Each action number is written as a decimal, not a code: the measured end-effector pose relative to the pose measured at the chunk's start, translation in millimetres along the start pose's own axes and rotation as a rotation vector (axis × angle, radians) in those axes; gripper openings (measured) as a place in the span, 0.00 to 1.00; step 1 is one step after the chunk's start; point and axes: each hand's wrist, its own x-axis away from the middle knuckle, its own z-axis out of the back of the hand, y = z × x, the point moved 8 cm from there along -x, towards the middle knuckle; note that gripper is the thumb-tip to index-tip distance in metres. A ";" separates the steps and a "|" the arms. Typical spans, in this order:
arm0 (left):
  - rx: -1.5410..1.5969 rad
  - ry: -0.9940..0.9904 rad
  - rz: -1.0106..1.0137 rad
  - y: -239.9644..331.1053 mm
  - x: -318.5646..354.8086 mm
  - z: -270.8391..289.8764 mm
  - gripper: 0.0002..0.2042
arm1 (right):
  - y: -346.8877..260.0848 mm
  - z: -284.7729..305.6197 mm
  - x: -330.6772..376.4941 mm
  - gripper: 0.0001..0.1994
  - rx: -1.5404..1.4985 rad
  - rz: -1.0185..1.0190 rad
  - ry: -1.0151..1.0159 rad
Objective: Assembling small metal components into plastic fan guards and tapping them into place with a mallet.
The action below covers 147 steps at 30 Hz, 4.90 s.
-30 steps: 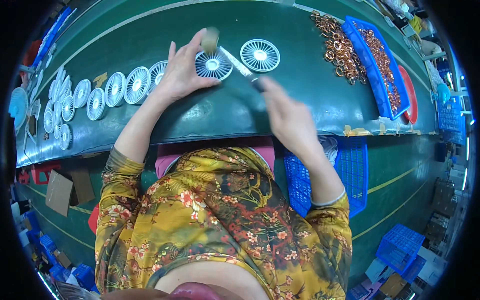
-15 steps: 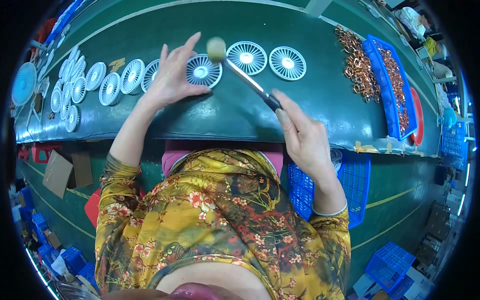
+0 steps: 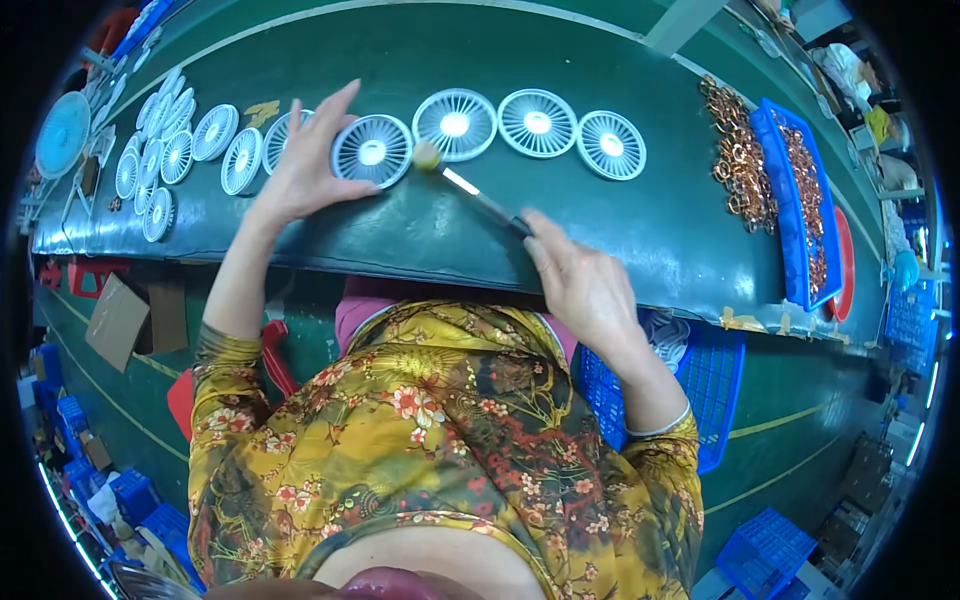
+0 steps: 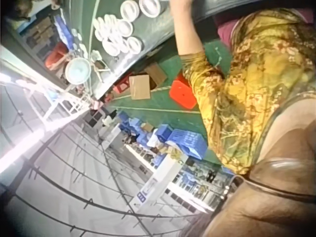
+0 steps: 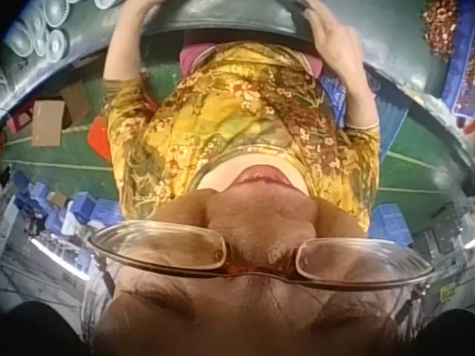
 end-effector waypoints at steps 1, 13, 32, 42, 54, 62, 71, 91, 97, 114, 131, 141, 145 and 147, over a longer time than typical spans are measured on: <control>0.009 0.060 -0.017 6.3 -0.2 -2.9 0.55 | -9.8 12.4 -5.6 0.17 -0.029 0.022 0.043; -0.203 -0.031 0.149 -72.2 23.1 37.3 0.58 | -39.7 -17.3 -14.6 0.17 0.008 0.137 -0.100; 0.018 0.122 0.243 -22.0 6.8 -5.8 0.54 | -51.1 2.5 -70.5 0.18 -0.320 0.044 0.026; 0.078 0.244 0.210 -16.7 -46.7 -37.0 0.48 | -19.7 9.1 -41.2 0.19 -0.524 -0.102 0.021; 0.235 0.161 0.234 -6.5 -47.6 -37.2 0.55 | -11.4 16.1 -69.1 0.15 -0.455 -0.016 0.038; 0.140 0.018 -0.425 80.0 -9.4 -9.1 0.34 | 38.0 26.4 -82.4 0.19 -0.540 -0.129 0.097; -0.025 0.217 -0.260 94.9 -36.0 -38.2 0.26 | 50.2 22.5 -59.4 0.20 -0.662 -0.191 0.191; 0.279 0.251 0.340 -59.2 65.7 24.5 0.55 | -102.8 -9.5 -78.0 0.16 -0.476 0.213 0.024; 0.306 0.257 0.350 -65.8 61.4 17.5 0.57 | -110.1 -64.5 -100.0 0.15 -0.051 0.229 -0.187; 0.159 0.270 0.169 -37.1 51.6 11.3 0.47 | -55.8 -7.2 -68.8 0.17 -0.245 0.232 0.014; -0.095 0.251 -0.001 -11.3 -191.8 -92.5 0.24 | 80.7 35.6 -227.7 0.17 0.423 -0.073 0.357; -0.415 0.610 0.310 -225.6 -109.8 143.0 0.20 | 86.2 54.0 -244.4 0.18 0.317 -0.034 0.561; -0.621 0.451 0.863 -384.2 -35.4 201.6 0.29 | 84.1 39.7 -196.4 0.17 0.344 -0.019 0.534; -0.540 0.138 1.101 -424.4 -22.4 188.0 0.32 | 84.9 40.2 -174.1 0.16 0.297 -0.102 0.546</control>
